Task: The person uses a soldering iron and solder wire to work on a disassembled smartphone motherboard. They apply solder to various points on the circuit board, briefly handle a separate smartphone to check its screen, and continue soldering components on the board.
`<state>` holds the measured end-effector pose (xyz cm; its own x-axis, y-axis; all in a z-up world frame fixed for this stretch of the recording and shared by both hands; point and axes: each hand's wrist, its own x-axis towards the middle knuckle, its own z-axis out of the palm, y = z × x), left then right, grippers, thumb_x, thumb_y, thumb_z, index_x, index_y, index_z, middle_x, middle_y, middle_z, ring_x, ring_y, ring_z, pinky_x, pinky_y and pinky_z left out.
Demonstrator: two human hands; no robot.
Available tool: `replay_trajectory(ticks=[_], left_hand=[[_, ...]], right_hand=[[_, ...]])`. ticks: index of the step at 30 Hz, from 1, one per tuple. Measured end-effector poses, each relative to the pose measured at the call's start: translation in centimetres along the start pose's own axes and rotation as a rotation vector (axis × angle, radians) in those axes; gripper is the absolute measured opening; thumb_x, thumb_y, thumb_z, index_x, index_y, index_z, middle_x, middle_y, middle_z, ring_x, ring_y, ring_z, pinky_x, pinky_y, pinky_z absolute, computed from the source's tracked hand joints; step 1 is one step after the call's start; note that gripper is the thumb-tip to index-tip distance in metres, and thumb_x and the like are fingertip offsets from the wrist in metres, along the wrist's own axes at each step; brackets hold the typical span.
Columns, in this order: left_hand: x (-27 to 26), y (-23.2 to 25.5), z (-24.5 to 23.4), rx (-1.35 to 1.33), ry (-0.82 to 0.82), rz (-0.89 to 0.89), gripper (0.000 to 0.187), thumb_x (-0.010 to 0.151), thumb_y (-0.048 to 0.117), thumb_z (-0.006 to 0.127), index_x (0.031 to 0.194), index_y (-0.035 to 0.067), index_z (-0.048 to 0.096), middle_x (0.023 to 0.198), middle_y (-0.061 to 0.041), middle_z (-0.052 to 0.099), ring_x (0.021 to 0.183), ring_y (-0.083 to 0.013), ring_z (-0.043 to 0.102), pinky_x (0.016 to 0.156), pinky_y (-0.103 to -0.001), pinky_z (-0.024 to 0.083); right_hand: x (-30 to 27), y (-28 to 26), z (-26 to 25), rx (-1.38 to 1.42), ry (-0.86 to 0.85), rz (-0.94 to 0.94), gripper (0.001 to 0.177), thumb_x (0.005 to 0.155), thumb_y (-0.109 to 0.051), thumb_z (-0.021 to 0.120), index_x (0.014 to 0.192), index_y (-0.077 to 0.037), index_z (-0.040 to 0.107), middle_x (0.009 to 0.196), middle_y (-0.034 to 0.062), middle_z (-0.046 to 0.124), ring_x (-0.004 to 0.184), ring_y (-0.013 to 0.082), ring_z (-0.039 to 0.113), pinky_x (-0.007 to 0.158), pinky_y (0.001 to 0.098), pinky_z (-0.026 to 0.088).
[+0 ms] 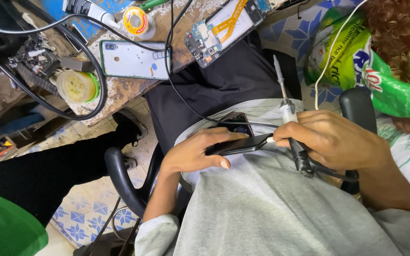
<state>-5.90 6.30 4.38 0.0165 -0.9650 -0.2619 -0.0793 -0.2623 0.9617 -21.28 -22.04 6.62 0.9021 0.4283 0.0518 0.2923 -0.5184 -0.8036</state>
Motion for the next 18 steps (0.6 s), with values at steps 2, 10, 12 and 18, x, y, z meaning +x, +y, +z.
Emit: replay_trajectory(ticks=[2, 10, 12, 18], left_hand=[[0.1, 0.1, 0.2, 0.011, 0.005, -0.013, 0.086, 0.09, 0.073, 0.044, 0.145, 0.008, 0.056, 0.107, -0.009, 0.065, 0.097, -0.0235, 0.066, 0.091, -0.033, 0.048], [0.6, 0.7, 0.4, -0.027, -0.006, -0.038, 0.077, 0.093, 0.066, 0.049, 0.144, 0.008, 0.056, 0.124, -0.013, 0.069, 0.112, -0.0268, 0.068, 0.099, -0.035, 0.048], [0.7, 0.6, 0.6, -0.042, -0.018, -0.073, 0.074, 0.093, 0.063, 0.051, 0.145, 0.009, 0.056, 0.124, -0.012, 0.069, 0.113, -0.0253, 0.067, 0.102, -0.034, 0.047], [1.2, -0.2, 0.4, -0.085, -0.08, -0.038, 0.068, 0.099, 0.054, 0.048, 0.143, 0.002, 0.055, 0.144, -0.02, 0.062, 0.134, -0.0322, 0.061, 0.114, -0.039, 0.043]], right_hand=[[-0.1, 0.1, 0.0, 0.003, -0.008, 0.003, 0.016, 0.098, 0.003, 0.053, 0.107, -0.008, 0.059, 0.077, 0.0035, 0.064, 0.061, 0.025, 0.059, 0.058, 0.0391, 0.048], [-1.3, 1.0, 0.2, 0.02, -0.07, 0.039, 0.053, 0.073, 0.025, 0.049, 0.111, -0.01, 0.057, 0.079, 0.0021, 0.063, 0.065, 0.0242, 0.059, 0.06, 0.0372, 0.049], [-1.5, 1.0, 0.2, 0.003, -0.089, 0.058, 0.047, 0.078, 0.021, 0.052, 0.113, -0.009, 0.057, 0.092, 0.0011, 0.066, 0.074, 0.0238, 0.064, 0.068, 0.0379, 0.052], [-1.3, 1.0, 0.0, 0.008, -0.039, 0.063, 0.03, 0.092, 0.014, 0.048, 0.11, -0.008, 0.057, 0.081, 0.0, 0.062, 0.062, 0.0222, 0.057, 0.062, 0.0372, 0.048]])
